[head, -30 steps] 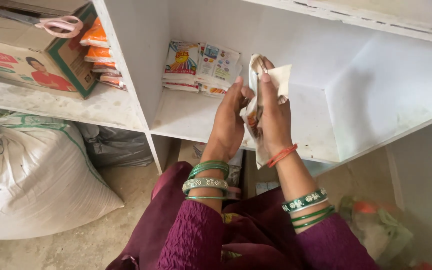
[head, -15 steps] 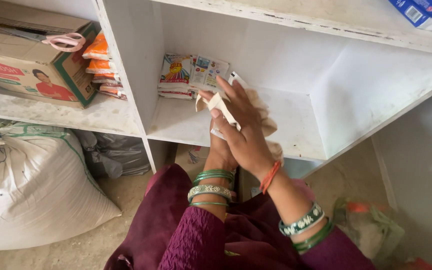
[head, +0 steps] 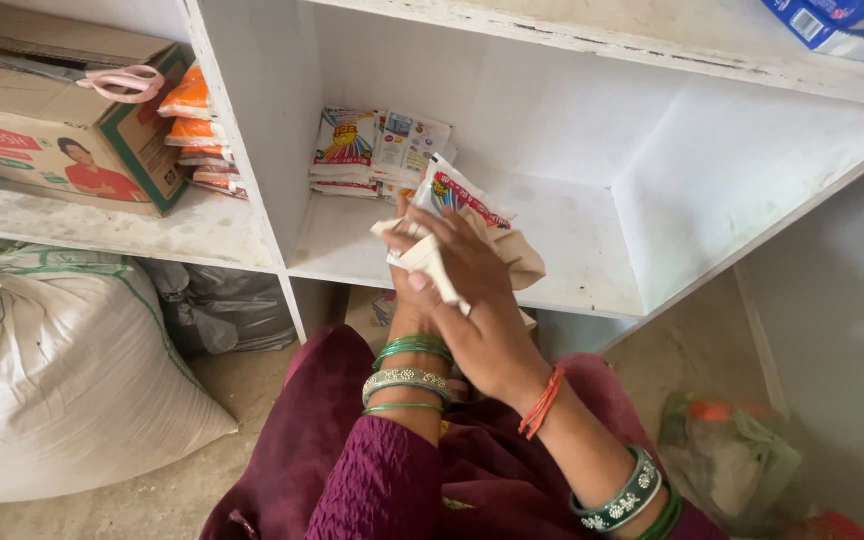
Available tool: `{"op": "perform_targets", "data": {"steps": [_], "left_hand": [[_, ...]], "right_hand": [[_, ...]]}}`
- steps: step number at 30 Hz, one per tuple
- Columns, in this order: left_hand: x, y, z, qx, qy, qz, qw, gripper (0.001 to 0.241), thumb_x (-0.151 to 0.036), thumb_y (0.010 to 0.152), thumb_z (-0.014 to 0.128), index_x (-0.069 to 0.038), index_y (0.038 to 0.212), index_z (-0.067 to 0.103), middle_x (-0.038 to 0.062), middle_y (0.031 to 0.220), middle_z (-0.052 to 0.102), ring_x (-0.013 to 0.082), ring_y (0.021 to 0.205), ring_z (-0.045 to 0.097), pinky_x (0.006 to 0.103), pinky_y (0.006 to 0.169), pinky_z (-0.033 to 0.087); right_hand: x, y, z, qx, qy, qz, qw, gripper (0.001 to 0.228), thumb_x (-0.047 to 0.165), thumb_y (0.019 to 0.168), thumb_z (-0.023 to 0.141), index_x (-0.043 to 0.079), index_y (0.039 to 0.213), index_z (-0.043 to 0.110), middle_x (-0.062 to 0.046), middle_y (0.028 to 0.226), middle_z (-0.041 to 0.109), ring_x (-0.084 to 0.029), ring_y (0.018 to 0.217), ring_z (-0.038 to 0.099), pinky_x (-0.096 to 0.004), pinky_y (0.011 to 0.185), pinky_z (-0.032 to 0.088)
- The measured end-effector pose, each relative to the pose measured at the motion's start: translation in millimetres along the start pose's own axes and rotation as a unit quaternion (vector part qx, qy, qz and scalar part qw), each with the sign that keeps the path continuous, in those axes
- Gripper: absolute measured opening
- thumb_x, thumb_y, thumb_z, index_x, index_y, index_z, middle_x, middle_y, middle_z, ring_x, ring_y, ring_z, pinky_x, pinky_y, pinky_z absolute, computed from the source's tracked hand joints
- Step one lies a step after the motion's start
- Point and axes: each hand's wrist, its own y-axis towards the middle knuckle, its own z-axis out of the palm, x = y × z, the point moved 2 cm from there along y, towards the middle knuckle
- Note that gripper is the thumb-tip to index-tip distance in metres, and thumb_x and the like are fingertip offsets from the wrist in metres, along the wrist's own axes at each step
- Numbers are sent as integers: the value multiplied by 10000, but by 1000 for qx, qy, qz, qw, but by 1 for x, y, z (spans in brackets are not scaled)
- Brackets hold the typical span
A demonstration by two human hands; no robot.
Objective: The person cleans product packets by wiping each packet with a cloth and placing them onto the shelf.
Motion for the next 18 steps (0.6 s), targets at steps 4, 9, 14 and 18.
{"op": "perform_targets", "data": {"steps": [4,9,14,18], "left_hand": [[7,-20,23,-86,9,-31,996,481,-500,1056,406,-173,1389,518,73,1330,609,236,1233,591,409,1055,508],[0,-30,84,-31,-172,-63,983,525,-526,1097,388,-114,1374,559,96,1307,634,258,1194,619,410,1041,513],[-15,-28,69,-9,-173,-29,984,511,-491,1110,371,-111,1398,553,107,1329,625,281,1212,614,430,1065,512],[-17,-29,49,-19,-141,-16,990,526,-500,1099,371,-110,1407,542,112,1345,616,284,1225,606,432,1069,507]], "right_hand": [[-13,21,2,33,-55,-51,997,340,311,1046,551,254,1345,702,-27,1537,587,-309,1500,437,-530,1246,249],[-55,57,-11,-1,-61,7,998,336,329,1046,592,149,1313,687,-51,1427,638,-297,1385,558,-461,1174,388],[-43,32,-12,-40,25,35,998,341,266,1077,529,136,1360,669,-83,1472,594,-312,1353,598,-401,1147,453],[-6,0,5,-23,-32,3,999,371,253,1106,463,167,1415,649,-73,1523,560,-323,1461,490,-480,1228,337]]}}
